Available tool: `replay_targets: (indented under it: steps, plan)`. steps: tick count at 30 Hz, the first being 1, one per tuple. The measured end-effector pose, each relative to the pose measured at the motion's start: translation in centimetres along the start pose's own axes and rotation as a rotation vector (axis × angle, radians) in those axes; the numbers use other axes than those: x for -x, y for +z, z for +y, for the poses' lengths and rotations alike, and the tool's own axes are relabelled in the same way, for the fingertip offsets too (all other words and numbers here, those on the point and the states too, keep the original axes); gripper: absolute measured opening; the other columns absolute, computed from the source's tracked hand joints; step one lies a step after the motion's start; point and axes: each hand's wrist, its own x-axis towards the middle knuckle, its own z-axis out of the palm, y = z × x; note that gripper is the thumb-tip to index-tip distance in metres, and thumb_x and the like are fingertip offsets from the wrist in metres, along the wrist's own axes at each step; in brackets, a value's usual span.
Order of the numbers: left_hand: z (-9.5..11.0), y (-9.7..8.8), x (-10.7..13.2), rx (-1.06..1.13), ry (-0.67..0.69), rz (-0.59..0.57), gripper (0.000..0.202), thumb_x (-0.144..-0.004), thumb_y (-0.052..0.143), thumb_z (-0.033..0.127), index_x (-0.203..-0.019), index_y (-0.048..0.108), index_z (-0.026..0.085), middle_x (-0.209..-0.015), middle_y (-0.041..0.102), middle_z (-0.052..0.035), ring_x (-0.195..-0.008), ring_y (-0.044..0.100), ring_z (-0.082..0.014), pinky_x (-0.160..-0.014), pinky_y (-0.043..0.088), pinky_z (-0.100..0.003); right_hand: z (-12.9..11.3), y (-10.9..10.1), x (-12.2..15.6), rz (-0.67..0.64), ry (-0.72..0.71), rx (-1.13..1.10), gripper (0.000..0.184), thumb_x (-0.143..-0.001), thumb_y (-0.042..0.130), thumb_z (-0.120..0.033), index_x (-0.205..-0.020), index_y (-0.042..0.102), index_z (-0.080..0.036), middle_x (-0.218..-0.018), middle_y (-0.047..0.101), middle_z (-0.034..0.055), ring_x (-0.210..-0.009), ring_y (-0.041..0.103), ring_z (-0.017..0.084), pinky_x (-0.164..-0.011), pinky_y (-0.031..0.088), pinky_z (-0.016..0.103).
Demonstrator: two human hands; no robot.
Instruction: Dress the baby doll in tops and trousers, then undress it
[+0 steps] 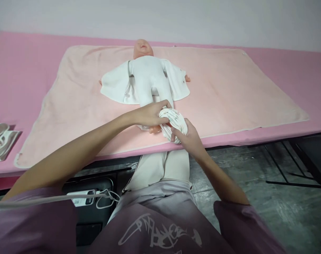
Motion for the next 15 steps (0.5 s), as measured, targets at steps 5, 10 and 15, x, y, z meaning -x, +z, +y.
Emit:
replay_targets:
  steps: [5, 10, 15]
  plan:
    - [1.0, 1.6, -0.1, -0.293, -0.033, 0.039, 0.049, -0.085, 0.077, 0.037, -0.126, 0.054, 0.022, -0.079, 0.072, -0.0029, -0.078, 0.075, -0.0306, -0.074, 0.051, -0.035, 2.6, -0.5, 1.1, 0.360, -0.241, 0.375, 0.020, -0.089, 0.066, -0.033, -0.107, 0.060, -0.024, -0.113, 0.071, 0.0076, -0.100, 0.065, 0.026, -0.087, 0.052, 0.037]
    - [1.4, 2.9, 0.3, -0.452, -0.043, 0.109, 0.051, -0.091, 0.070, 0.039, -0.133, 0.049, 0.019, -0.084, 0.073, -0.0058, -0.097, 0.076, -0.0371, -0.088, 0.051, -0.040, 1.8, -0.5, -0.2, 0.341, -0.109, 0.519, 0.028, -0.092, 0.062, -0.037, -0.116, 0.052, -0.025, -0.105, 0.071, 0.0065, -0.091, 0.064, 0.028, -0.086, 0.047, 0.040]
    - [1.2, 2.9, 0.3, -0.437, -0.050, 0.090, 0.048, -0.093, 0.066, 0.041, -0.131, 0.046, 0.020, -0.084, 0.070, -0.0051, -0.101, 0.075, -0.0378, -0.089, 0.051, -0.042, 1.7, -0.8, -1.7, 0.289, -0.079, 0.427, 0.023, -0.092, 0.062, -0.039, -0.110, 0.054, -0.027, -0.102, 0.072, 0.0039, -0.091, 0.065, 0.027, -0.085, 0.047, 0.037]
